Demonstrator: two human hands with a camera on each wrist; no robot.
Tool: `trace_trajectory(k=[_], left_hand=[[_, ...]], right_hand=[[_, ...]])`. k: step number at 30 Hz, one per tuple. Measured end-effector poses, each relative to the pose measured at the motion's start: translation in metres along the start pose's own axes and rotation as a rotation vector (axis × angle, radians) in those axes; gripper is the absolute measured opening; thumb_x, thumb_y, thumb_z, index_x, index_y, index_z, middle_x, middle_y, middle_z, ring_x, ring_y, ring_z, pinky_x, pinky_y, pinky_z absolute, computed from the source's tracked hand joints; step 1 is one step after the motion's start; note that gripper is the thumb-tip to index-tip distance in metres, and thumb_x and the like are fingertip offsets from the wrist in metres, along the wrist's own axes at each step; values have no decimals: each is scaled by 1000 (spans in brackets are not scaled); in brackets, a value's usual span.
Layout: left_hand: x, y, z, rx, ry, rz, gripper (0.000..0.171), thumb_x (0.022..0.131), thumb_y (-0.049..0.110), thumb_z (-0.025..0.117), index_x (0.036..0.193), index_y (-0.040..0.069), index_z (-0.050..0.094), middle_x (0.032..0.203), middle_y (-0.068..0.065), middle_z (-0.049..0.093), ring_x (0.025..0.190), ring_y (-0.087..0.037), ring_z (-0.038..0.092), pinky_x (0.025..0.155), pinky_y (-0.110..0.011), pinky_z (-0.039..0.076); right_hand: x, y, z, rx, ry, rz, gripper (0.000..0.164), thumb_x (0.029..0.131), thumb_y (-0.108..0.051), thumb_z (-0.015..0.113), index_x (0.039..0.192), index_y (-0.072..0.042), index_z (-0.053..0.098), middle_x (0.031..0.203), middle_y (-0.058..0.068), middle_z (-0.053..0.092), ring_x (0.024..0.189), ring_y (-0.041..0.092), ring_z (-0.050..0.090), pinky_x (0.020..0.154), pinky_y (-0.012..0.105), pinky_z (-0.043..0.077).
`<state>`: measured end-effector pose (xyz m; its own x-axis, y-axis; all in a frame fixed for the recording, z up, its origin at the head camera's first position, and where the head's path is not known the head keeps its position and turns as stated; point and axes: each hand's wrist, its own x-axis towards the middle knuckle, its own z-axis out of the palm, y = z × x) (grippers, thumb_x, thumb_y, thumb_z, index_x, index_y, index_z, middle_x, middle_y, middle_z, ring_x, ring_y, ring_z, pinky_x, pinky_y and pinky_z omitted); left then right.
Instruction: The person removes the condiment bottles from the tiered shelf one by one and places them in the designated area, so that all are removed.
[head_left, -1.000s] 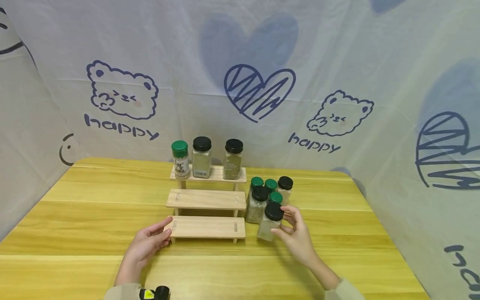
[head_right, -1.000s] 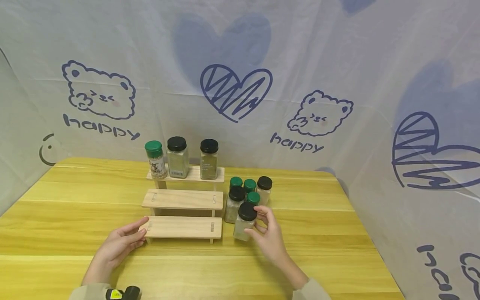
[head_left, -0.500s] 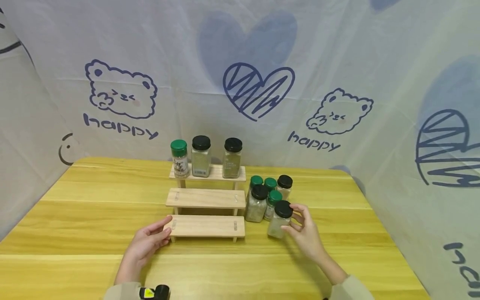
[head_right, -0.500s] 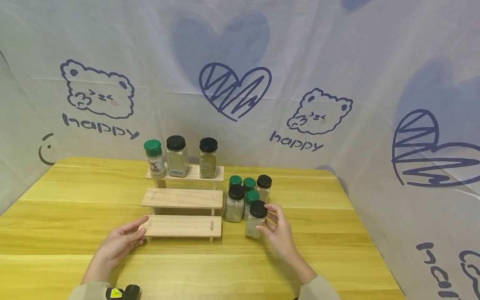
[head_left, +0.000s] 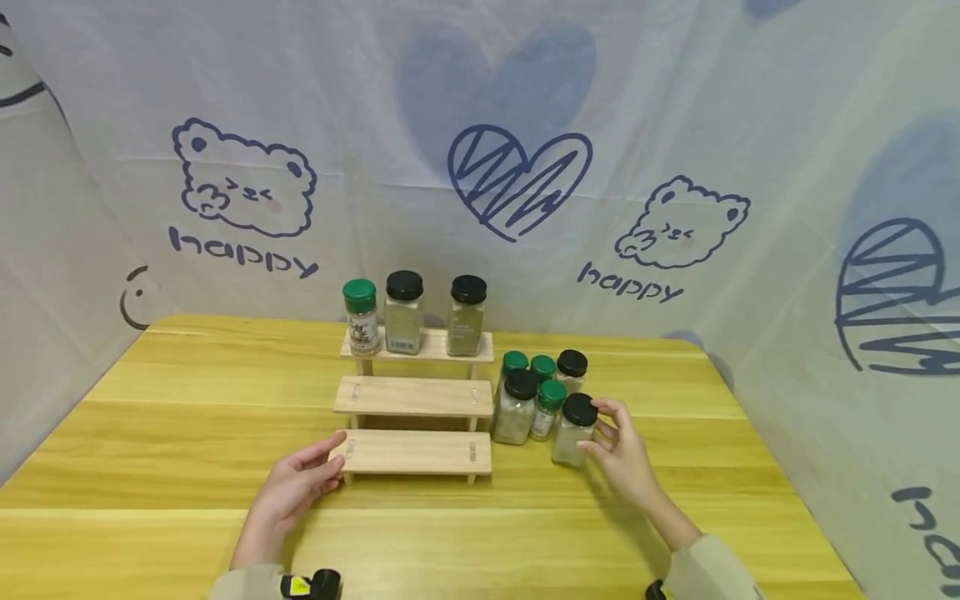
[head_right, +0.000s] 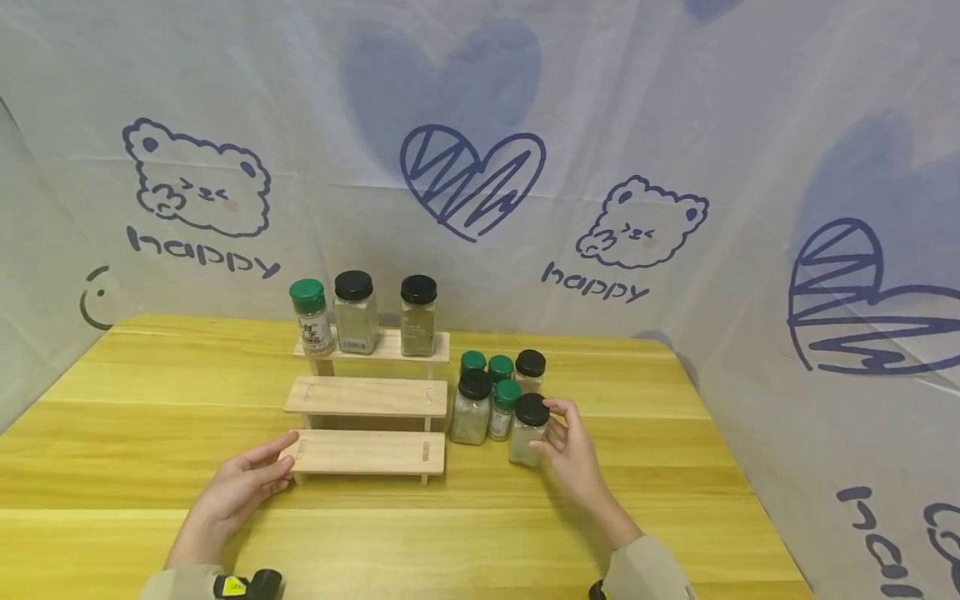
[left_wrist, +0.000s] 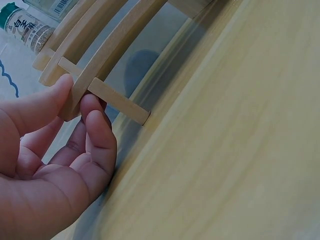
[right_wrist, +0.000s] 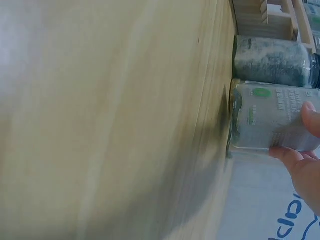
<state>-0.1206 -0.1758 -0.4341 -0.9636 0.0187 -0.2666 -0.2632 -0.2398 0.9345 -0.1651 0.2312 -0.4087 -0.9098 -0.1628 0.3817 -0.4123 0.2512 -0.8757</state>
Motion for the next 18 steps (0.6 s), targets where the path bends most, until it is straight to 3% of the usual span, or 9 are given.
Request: trace_trajectory(k=[6,10,14,18], left_hand=[[0,-2,-1,2,3,-11,46,84,3,60,126,-3,43,138,-12,32,76,-6,54,71,-22,49],[0,-1,-1,4,6,-8,49,84,3,60,127,-5,39,136,-9,36,76,-6,54,71,-22,49],[0,-1,-1,4,0,-9,50,83,4,62,127,-5,41,133,-3,41,76,-6,54,72,-23,49],[0,-1,-2,-8,-5,-3,43,83,4,62,124,2,49,120,7,52,76,-6,54,71,-22,49]], right_hand=[[5,6,-4,-39,2,8,54,70,24,59,117,13,34,117,31,37,109,47,40,81,20,44],[9,8,-5,-46,8,41,54,71,24,58,117,13,34,118,31,36,111,48,39,84,28,45],[14,12,-5,-28,27,96,54,72,24,57,118,11,33,119,30,35,111,47,39,83,26,45],[17,16,-3,-8,41,120,54,73,24,56,119,10,32,121,30,35,111,48,39,83,24,45]])
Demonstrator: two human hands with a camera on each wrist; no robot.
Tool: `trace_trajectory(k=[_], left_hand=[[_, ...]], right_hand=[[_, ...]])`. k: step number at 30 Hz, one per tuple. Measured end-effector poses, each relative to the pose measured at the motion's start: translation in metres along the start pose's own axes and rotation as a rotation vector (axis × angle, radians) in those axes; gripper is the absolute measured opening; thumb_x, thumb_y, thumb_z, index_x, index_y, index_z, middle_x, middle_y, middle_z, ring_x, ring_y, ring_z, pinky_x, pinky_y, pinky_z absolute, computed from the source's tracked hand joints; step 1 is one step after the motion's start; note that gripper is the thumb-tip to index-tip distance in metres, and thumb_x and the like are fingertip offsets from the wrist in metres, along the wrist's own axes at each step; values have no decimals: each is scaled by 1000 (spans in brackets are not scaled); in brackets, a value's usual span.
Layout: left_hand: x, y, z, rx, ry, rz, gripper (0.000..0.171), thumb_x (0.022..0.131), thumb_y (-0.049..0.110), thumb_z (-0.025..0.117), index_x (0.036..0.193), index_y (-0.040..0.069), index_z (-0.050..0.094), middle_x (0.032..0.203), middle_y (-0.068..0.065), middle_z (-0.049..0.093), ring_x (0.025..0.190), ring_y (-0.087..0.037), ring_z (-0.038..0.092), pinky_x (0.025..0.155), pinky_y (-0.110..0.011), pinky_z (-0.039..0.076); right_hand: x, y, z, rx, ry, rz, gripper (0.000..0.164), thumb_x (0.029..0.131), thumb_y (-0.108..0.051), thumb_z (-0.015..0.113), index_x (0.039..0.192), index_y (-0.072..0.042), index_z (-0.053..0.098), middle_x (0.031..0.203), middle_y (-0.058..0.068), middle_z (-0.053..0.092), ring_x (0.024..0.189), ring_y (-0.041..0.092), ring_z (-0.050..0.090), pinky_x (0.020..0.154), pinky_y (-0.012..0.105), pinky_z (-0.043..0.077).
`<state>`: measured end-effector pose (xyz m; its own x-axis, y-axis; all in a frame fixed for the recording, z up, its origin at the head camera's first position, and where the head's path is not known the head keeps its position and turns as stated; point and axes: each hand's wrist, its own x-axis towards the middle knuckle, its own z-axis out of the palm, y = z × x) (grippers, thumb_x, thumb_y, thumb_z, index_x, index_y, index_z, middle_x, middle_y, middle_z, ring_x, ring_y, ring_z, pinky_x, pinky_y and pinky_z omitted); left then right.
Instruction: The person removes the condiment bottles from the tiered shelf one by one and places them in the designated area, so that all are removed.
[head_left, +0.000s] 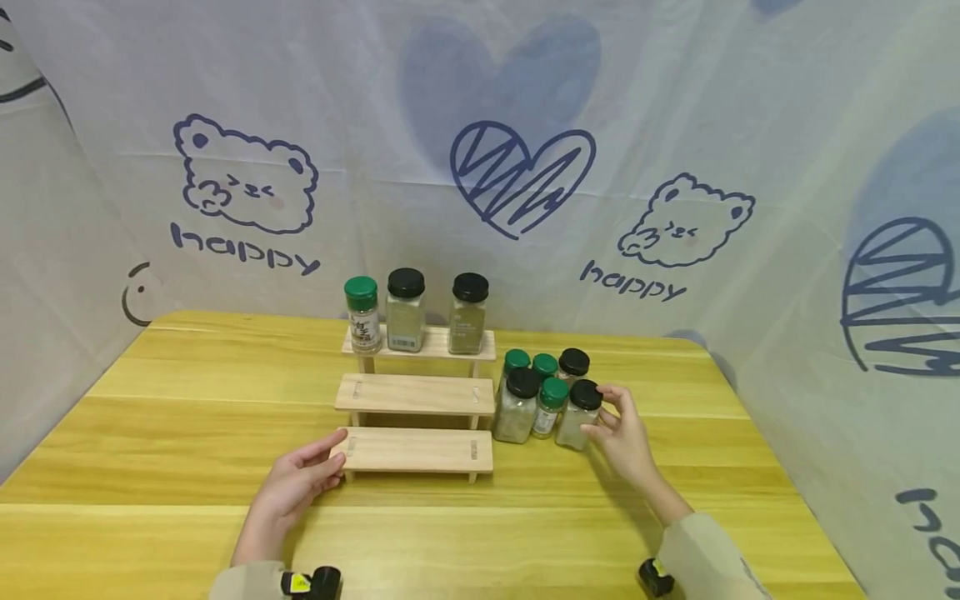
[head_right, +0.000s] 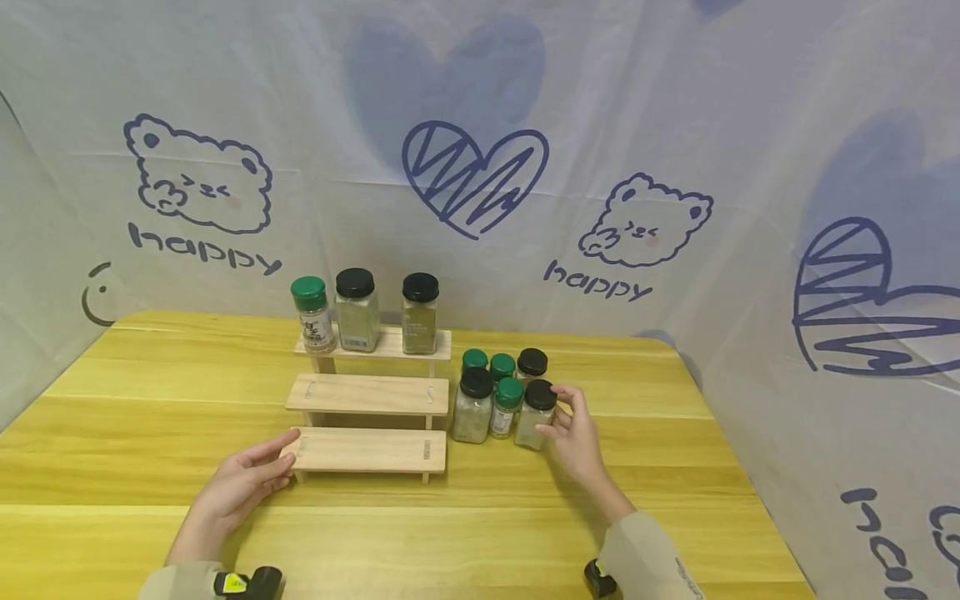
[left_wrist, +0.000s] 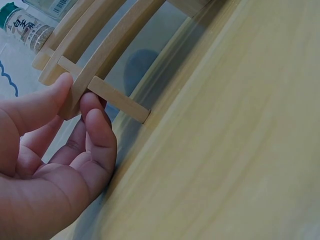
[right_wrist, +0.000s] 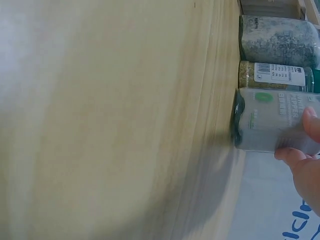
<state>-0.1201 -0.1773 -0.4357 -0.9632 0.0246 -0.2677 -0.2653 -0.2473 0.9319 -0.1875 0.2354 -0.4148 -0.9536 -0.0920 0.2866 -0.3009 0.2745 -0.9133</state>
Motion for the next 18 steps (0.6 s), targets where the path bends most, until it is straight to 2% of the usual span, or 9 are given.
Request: trace_trajectory(k=[2,4,9,11,18], left_hand=[[0,0,0,-6,10,-4,39,83,3,62,121,7,54,115,11,54,76,-6,54,71,-22,49],[0,0,0,-6,6,-1,40,84,3,61,122,6,52,120,7,53,76,-6,54,70,-22,49],[0,0,0,6,-9,1,48,85,3,58,128,-6,38,138,-10,33,76,-5,53,70,-22,49],[0,0,0,10,-10,1,49,86,3,58,128,-7,37,140,-14,28,76,-5,53,70,-23,49],[0,1,2,11,15,-9,49,85,1,59,128,-7,38,136,-8,36,76,-6,53,70,-22,49]], right_hand=[[2,2,1,10,5,-7,54,72,25,55,118,10,32,120,30,35,111,49,38,82,23,46],[3,4,1,13,12,-22,53,72,25,55,117,10,32,117,29,36,111,50,38,80,21,47],[5,11,2,-18,33,-67,53,71,24,57,116,7,33,112,23,38,107,54,38,73,16,48],[5,12,3,-20,38,-73,53,71,24,56,115,7,33,113,23,38,107,54,38,73,15,48],[8,9,3,37,36,-5,53,73,25,54,118,11,31,123,32,36,112,47,39,74,14,46]])
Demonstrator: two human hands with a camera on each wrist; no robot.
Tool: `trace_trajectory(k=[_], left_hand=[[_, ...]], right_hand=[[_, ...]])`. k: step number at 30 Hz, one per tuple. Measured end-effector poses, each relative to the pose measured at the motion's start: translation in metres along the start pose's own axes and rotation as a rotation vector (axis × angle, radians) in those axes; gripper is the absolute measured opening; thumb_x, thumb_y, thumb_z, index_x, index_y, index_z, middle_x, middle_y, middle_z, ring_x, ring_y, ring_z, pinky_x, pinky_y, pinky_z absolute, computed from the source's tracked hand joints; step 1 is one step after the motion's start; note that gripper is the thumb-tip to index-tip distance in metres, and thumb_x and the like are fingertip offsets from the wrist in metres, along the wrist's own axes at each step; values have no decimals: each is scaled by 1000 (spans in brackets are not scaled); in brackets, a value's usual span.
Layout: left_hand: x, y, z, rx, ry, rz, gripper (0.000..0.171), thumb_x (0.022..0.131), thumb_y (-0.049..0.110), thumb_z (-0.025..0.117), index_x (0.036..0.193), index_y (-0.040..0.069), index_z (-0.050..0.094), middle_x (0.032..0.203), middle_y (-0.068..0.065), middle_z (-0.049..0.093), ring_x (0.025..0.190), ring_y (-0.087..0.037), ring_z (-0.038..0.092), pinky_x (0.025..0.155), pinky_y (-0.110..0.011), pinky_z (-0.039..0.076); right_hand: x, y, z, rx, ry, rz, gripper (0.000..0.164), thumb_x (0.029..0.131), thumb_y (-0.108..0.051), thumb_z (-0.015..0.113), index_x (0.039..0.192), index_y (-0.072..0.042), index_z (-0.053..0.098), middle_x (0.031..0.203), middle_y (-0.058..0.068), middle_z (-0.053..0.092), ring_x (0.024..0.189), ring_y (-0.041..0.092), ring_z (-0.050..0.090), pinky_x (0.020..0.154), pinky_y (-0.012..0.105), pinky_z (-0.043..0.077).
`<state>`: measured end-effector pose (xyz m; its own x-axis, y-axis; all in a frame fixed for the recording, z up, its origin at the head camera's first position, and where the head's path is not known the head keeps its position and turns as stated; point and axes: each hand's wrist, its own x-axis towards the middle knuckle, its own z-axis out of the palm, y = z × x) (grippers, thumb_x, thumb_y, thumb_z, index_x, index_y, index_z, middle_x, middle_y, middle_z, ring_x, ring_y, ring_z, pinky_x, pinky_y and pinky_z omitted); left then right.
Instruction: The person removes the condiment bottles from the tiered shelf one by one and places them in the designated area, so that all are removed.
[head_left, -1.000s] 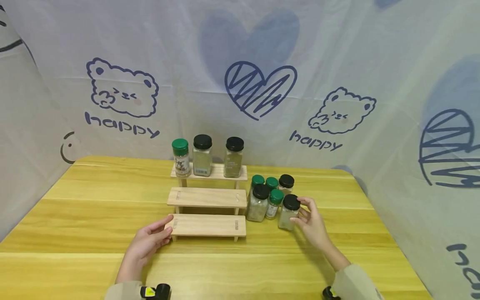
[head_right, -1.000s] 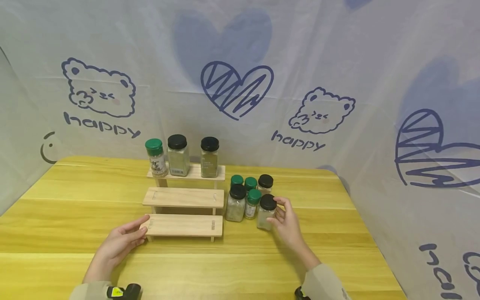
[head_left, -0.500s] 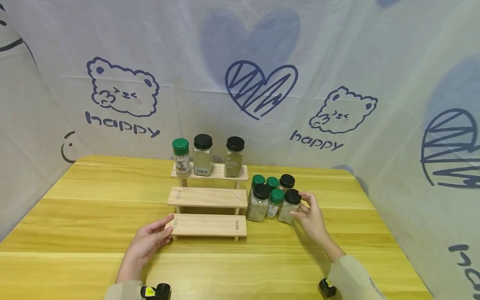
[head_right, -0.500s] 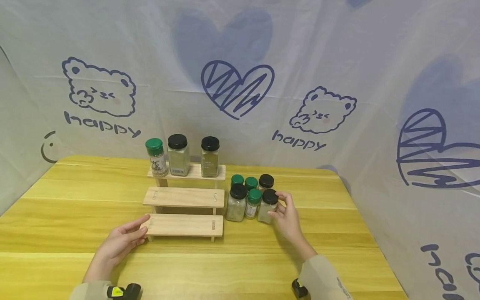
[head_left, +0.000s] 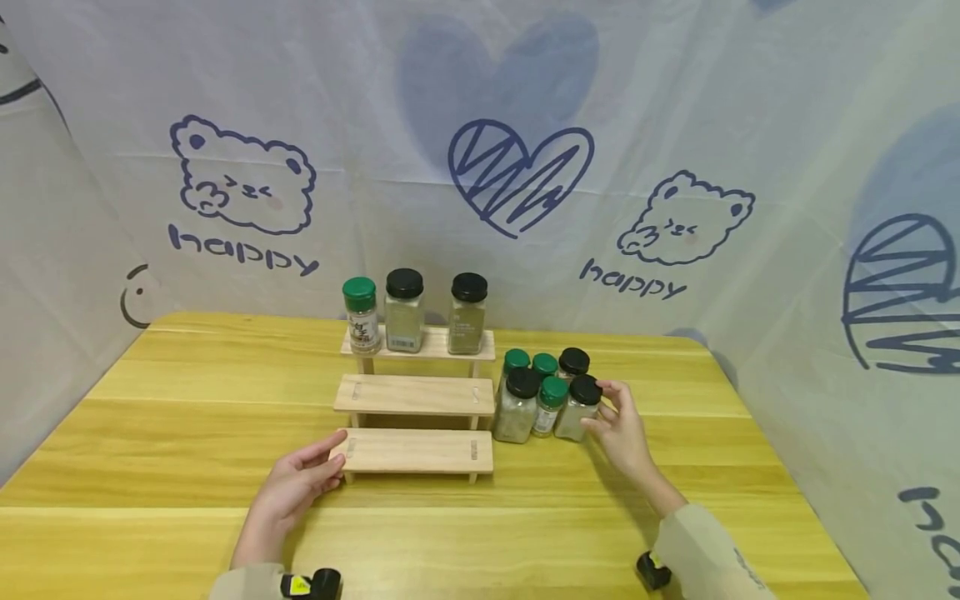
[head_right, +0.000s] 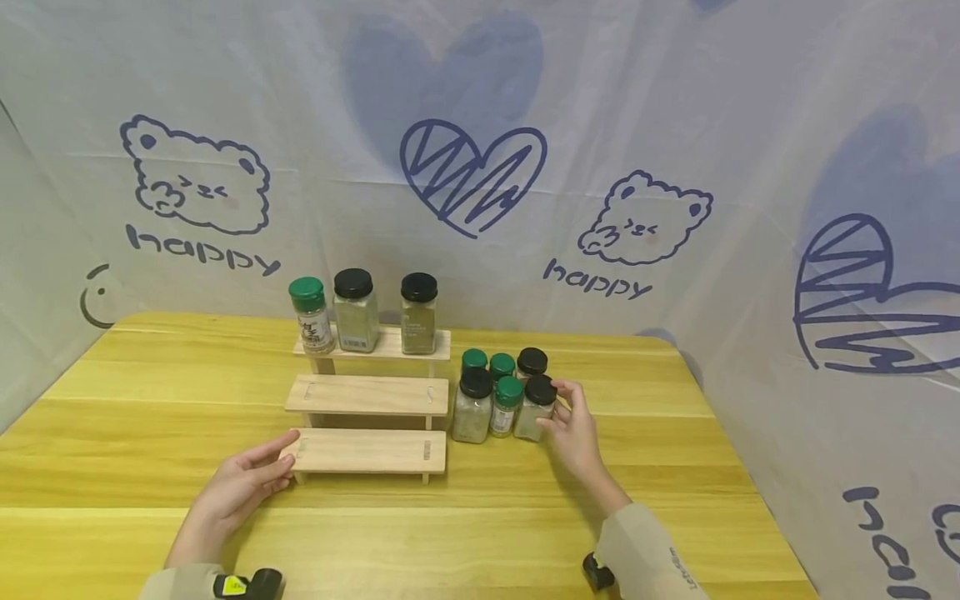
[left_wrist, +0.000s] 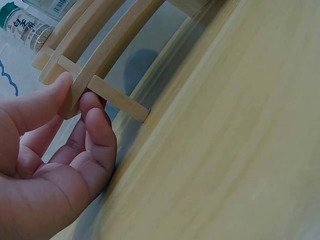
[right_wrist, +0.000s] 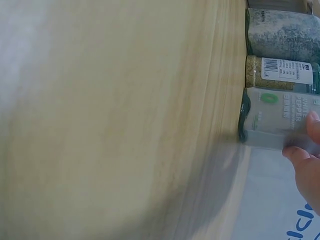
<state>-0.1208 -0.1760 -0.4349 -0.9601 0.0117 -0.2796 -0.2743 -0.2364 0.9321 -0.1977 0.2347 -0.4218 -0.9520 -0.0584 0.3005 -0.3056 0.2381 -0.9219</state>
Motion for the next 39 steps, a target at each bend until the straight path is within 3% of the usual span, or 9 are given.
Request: trace_trajectory(k=[6,14,19,23,28,32,35,39], left_hand=[[0,0,0,-5,-21,19,48,85,2,58,128,-8,38,139,-15,29,76,-6,53,70,-22,49],[-1,-2,-2,-14,-25,-3,42,83,5,63,123,4,52,131,1,42,76,-6,53,71,-22,49],[-1,-1,-1,-13,-23,2,44,82,5,63,124,1,50,127,5,46,76,-6,53,70,-22,49],[-1,-1,-1,-18,-21,12,43,83,4,62,123,0,49,120,9,50,76,-6,53,70,-22,49],[-1,0,-1,-11,-8,3,45,84,3,60,126,-2,45,125,5,48,75,-5,53,70,-22,49],[0,1,-1,-11,-13,10,47,85,3,58,127,-6,39,138,-10,32,75,-5,53,69,-22,49],[0,-1,-1,-24,-18,11,42,84,3,60,124,4,49,130,1,45,75,-5,54,69,-22,49],[0,-2,-1,-25,-10,7,40,84,2,60,123,4,50,128,3,46,75,-5,54,69,-21,49]], right_hand=[[2,0,-1,-19,-6,31,53,74,24,53,121,10,31,130,34,34,114,43,39,78,16,45],[1,1,-1,-62,-26,-1,54,76,21,54,123,9,32,130,34,34,115,43,38,78,16,44],[0,1,-2,-50,-34,-22,56,77,21,54,126,10,30,132,34,31,117,45,35,88,27,42],[-4,-1,-1,10,-13,-12,60,78,19,54,130,10,27,133,31,30,117,42,35,90,24,40],[-11,-5,0,42,40,-10,59,77,17,57,128,12,27,128,28,35,113,37,38,87,16,40],[-18,-10,1,-8,80,-6,54,78,13,59,124,12,32,121,26,42,106,34,43,82,15,43],[-22,-14,2,-56,118,10,47,80,9,59,121,12,36,113,26,46,97,26,49,75,14,45],[-26,-22,4,-102,156,22,37,80,8,59,113,13,42,100,24,50,83,16,51,65,13,46]])
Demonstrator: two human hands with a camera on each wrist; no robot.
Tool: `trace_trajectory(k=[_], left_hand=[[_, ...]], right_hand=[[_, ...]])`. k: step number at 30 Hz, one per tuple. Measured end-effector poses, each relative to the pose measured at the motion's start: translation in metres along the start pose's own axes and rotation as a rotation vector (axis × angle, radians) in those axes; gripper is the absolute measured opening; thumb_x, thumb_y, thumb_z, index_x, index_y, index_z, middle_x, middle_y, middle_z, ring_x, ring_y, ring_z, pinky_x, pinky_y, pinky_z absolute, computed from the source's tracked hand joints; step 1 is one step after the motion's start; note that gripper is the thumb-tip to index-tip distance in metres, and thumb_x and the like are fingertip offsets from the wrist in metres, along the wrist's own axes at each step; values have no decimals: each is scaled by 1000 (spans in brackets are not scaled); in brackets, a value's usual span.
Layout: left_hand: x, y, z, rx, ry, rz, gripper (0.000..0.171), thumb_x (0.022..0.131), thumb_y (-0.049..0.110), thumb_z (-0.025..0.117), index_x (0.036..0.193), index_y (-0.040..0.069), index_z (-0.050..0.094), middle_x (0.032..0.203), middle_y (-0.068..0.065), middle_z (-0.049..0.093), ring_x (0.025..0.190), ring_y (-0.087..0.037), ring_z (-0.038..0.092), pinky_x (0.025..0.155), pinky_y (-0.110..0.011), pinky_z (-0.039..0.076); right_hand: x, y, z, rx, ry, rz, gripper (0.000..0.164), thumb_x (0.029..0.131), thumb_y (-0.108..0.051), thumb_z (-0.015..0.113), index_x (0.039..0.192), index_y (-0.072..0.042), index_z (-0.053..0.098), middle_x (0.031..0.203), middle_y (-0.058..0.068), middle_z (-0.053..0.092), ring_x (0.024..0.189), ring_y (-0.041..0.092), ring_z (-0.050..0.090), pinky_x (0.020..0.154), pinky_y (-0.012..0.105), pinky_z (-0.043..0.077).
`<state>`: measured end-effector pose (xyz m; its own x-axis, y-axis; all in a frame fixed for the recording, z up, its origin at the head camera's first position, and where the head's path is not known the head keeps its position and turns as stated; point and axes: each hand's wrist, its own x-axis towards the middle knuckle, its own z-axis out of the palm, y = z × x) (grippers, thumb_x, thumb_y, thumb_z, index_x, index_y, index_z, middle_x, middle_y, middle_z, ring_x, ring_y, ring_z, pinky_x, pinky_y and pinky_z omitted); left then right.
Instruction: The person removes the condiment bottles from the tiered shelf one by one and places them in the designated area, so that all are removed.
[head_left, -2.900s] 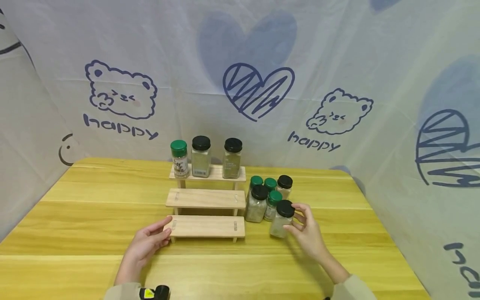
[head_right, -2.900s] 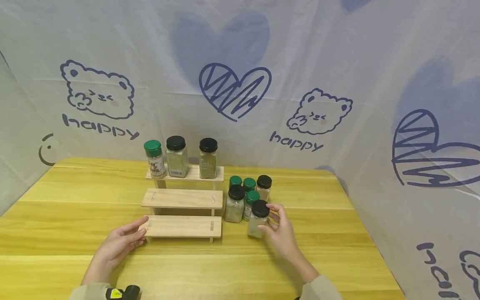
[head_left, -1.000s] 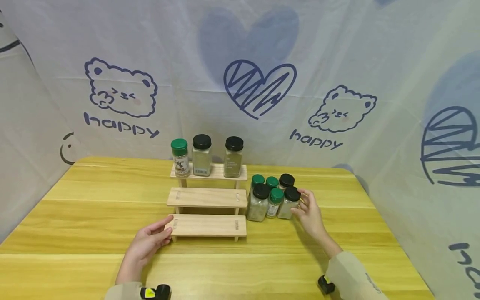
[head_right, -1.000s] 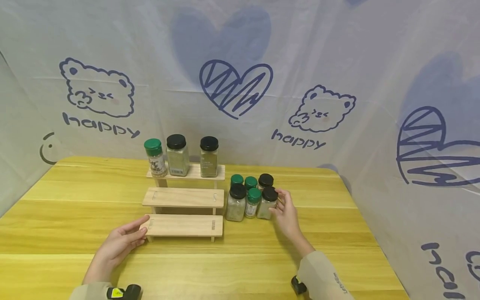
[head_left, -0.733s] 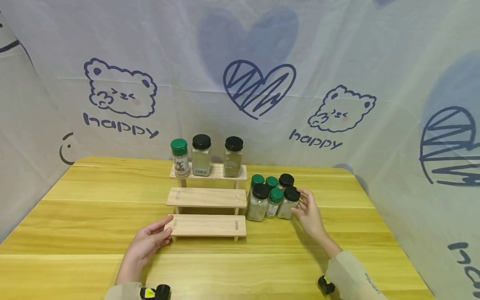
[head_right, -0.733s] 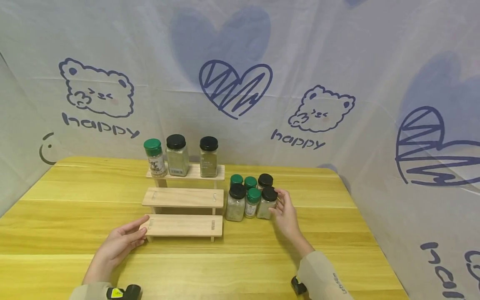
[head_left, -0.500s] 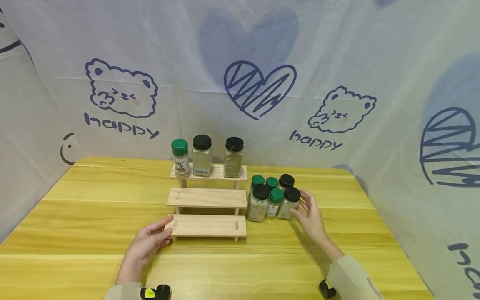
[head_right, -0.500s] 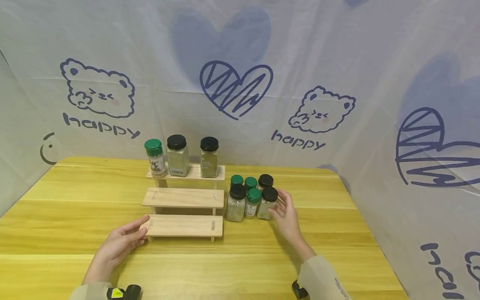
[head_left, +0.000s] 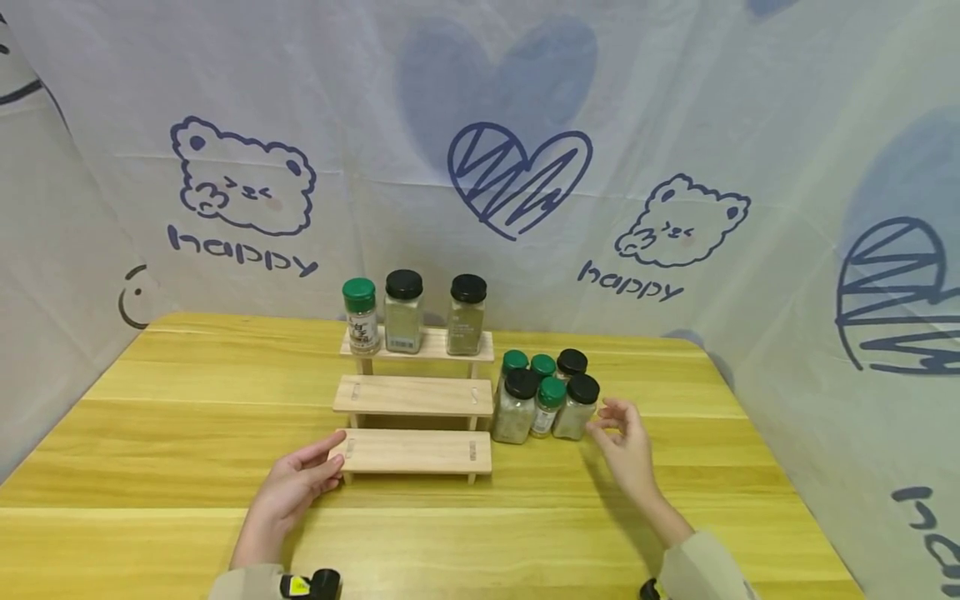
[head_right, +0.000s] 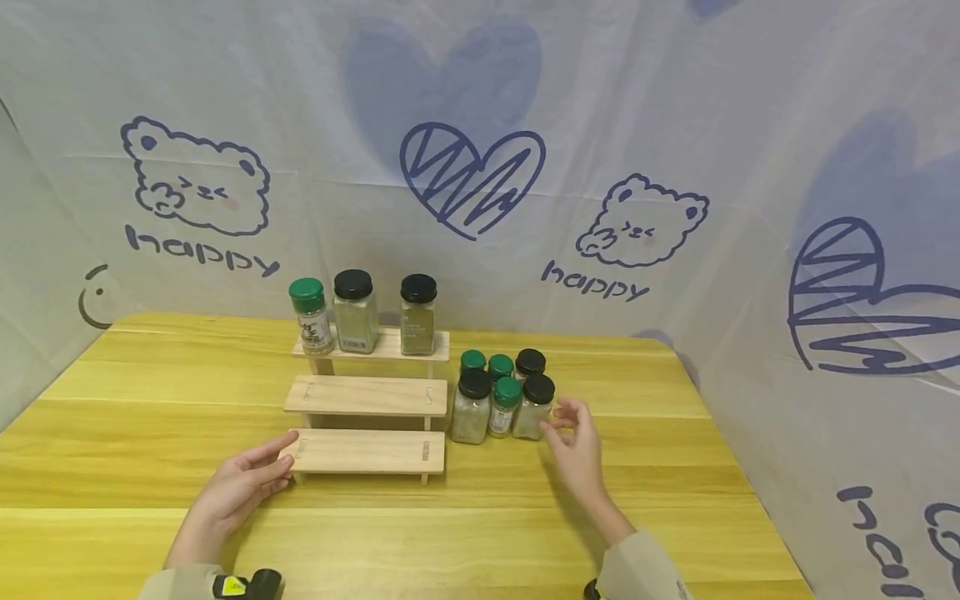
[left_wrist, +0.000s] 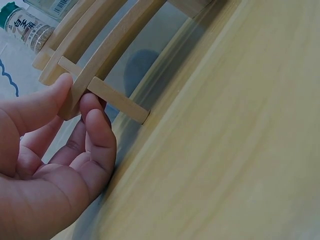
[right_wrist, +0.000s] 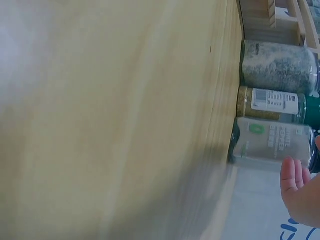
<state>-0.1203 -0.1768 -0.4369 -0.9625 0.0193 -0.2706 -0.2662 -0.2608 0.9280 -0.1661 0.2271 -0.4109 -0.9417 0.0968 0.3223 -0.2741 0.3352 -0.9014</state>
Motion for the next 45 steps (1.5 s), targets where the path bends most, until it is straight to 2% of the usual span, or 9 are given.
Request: trace_trajectory(k=[3,8,15,22,29,34,38,39,45], left_hand=[[1,1,1,7,8,-2,45,85,2,58,126,-5,42,137,-10,33,75,-5,54,69,-21,49],[1,0,1,11,-3,2,44,85,3,59,126,-4,44,140,-15,27,75,-5,54,69,-22,49],[2,0,2,12,8,-5,43,85,1,58,126,-4,45,139,-14,30,75,-6,54,69,-21,49],[1,0,3,13,-14,2,46,86,1,57,127,-8,38,142,-19,22,75,-7,54,69,-22,49],[2,0,3,13,6,-10,44,84,1,60,125,-4,45,137,-9,35,75,-8,54,70,-22,49],[1,1,2,17,3,-1,44,84,2,59,125,-3,45,135,-7,38,74,-7,54,69,-22,49],[1,2,2,20,9,-6,44,85,3,59,126,-3,45,138,-11,33,74,-6,54,69,-21,49],[1,2,2,22,1,-5,45,85,3,59,127,-3,43,139,-13,30,74,-6,54,69,-22,49],[2,3,2,31,4,-20,50,85,2,59,129,-7,36,140,-14,26,75,-6,53,70,-21,49]], right_hand=[[-3,-1,1,2,9,3,33,80,9,59,109,14,45,96,23,51,78,11,51,62,14,46],[-10,2,1,58,2,-2,25,80,11,57,103,15,47,92,26,53,73,7,52,57,19,49],[-17,0,4,115,-45,16,21,82,13,54,101,17,48,87,27,56,66,9,57,52,25,51],[-21,-10,11,140,-63,11,19,82,14,53,100,17,49,83,26,56,64,12,59,51,26,51],[-25,-16,22,195,-81,28,19,82,14,53,99,19,47,81,18,58,64,13,59,52,28,52],[-26,-19,29,232,-95,32,19,81,14,53,98,19,47,80,15,58,64,12,58,51,27,52],[-27,-19,34,270,-106,3,18,82,12,53,97,19,47,80,16,58,63,12,59,51,25,51],[-26,-16,34,297,-120,-38,17,82,12,53,97,17,48,80,15,58,63,13,59,50,24,51],[-26,-18,39,330,-152,-79,18,83,7,54,98,16,49,82,25,56,64,12,59,50,24,51]])
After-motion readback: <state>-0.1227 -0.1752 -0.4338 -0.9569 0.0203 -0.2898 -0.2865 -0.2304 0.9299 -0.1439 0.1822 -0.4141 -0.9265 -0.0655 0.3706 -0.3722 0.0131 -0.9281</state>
